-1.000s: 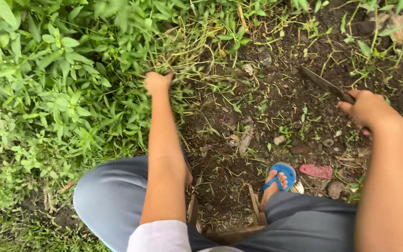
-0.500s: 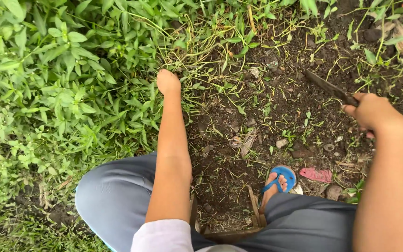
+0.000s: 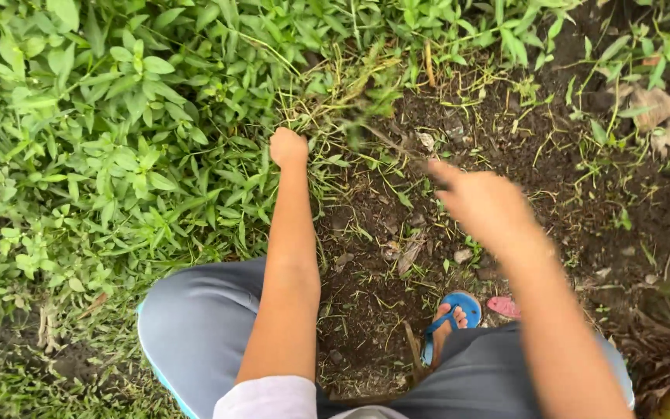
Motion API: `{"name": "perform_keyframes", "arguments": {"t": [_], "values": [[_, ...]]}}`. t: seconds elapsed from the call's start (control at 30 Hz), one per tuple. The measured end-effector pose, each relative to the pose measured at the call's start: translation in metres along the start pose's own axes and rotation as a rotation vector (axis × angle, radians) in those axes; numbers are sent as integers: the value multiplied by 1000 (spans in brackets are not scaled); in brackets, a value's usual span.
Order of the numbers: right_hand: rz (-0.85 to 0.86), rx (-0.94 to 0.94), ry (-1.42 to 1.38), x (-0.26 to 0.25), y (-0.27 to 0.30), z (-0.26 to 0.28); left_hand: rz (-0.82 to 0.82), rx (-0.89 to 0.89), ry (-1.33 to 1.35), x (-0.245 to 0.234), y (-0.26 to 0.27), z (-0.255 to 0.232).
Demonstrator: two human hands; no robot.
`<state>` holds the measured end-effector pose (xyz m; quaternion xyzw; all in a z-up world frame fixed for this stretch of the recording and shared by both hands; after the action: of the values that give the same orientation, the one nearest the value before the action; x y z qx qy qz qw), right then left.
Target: The person is weeding the soil around a banana tree using a small hand trowel.
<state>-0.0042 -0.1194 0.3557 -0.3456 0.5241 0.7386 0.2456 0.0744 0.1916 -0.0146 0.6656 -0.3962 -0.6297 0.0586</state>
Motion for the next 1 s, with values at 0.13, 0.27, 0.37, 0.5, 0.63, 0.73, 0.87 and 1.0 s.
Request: {"name": "perform_keyframes", "arguments": {"t": [0.13, 0.27, 0.37, 0.5, 0.63, 0.73, 0.87, 1.0], "values": [[-41, -64, 95, 37, -29, 34, -1, -96, 177, 19, -17, 11], [-222, -15, -25, 37, -39, 40, 22, 16, 328, 60, -46, 23], [-227, 45, -70, 33, -40, 41, -68, 101, 272, 37, -22, 15], [-271, 64, -119, 38, -41, 31, -45, 210, 178, 33, -11, 10], [-263, 114, -178, 34, -43, 19, -62, 223, 299, 20, 13, 15], [-289, 88, -159, 43, -43, 14, -21, 159, 489, 13, 36, 33], [-230, 130, -197, 42, -40, 20, 9, 128, 504, 29, 71, 41], [-265, 128, -211, 57, -44, 14, -30, 146, 600, 33, 98, 40]]}}
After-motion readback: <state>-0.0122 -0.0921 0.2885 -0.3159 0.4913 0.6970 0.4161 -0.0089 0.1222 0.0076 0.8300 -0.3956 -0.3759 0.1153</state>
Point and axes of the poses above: each hand's wrist, its own y-axis away from the middle knuckle, its own x-axis out of the palm, z = x × y, the point moved 4 cm from there along -y, towards the middle knuckle, and after that the axes turned 14 degrees about -x, right-handed, at the moved point
